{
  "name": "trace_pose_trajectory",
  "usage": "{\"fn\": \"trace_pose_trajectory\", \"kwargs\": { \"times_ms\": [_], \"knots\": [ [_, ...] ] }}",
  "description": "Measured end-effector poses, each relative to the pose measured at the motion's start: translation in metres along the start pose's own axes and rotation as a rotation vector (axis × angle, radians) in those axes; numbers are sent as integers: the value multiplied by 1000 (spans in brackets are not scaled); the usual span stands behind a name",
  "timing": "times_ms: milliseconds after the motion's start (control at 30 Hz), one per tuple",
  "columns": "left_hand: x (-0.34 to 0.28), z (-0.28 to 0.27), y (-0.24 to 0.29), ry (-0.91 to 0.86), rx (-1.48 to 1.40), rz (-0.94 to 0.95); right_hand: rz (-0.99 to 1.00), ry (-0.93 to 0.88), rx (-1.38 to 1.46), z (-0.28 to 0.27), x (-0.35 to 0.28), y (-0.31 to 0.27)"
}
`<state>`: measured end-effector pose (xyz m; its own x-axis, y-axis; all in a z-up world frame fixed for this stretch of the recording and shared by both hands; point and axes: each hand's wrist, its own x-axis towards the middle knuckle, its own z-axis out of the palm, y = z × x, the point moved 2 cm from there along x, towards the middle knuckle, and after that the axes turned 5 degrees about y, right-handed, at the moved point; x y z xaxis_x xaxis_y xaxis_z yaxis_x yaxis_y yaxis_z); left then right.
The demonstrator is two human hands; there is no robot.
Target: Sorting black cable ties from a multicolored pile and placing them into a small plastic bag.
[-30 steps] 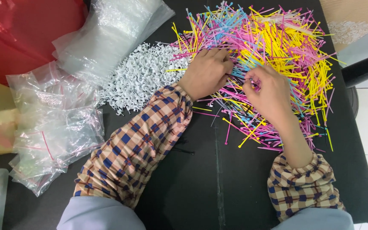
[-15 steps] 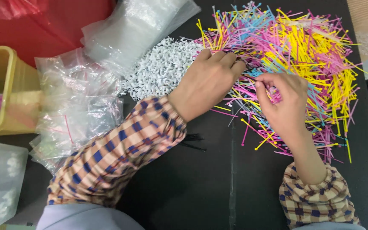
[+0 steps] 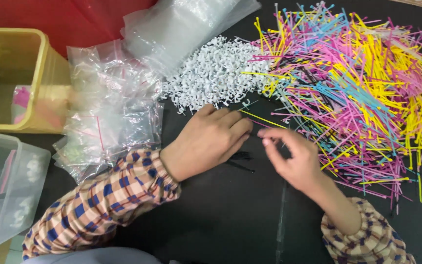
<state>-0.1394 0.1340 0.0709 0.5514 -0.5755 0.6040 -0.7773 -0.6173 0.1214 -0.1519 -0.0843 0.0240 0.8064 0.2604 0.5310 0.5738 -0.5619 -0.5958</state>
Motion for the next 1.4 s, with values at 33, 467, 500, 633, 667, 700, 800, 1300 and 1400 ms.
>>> {"fn": "trace_pose_trajectory", "kwargs": {
  "times_ms": [33, 467, 500, 633, 667, 700, 800, 1300, 1400],
  "knots": [
    [-10, 2, 0, 1, 3, -5, -3, -4, 3, 7, -5, 0],
    [-87, 24, -7, -48, -213, -276, -237, -150, -61, 34, -15, -17],
    [-88, 25, -7, -51, -226, -268, -284, -153, -91, 34, -12, -22],
    [-96, 36, -8, -61, -207, -210, -309, -205, -163, 34, -20, -9],
    [-96, 37, -8, -62, -186, -196, -300, -261, -200, 35, -20, -8],
    [-97, 37, -9, -62, -162, -183, -292, -317, -236, 35, -20, -8],
    [-98, 38, -9, -64, -149, -171, -307, -276, -239, 36, -19, -10],
    [16, 22, -2, -54, 60, 3, -224, -45, -408, -31, 20, 30],
    [56, 57, -3, 30, 134, 45, -147, -14, -510, -53, 22, 73]
  ]
}}
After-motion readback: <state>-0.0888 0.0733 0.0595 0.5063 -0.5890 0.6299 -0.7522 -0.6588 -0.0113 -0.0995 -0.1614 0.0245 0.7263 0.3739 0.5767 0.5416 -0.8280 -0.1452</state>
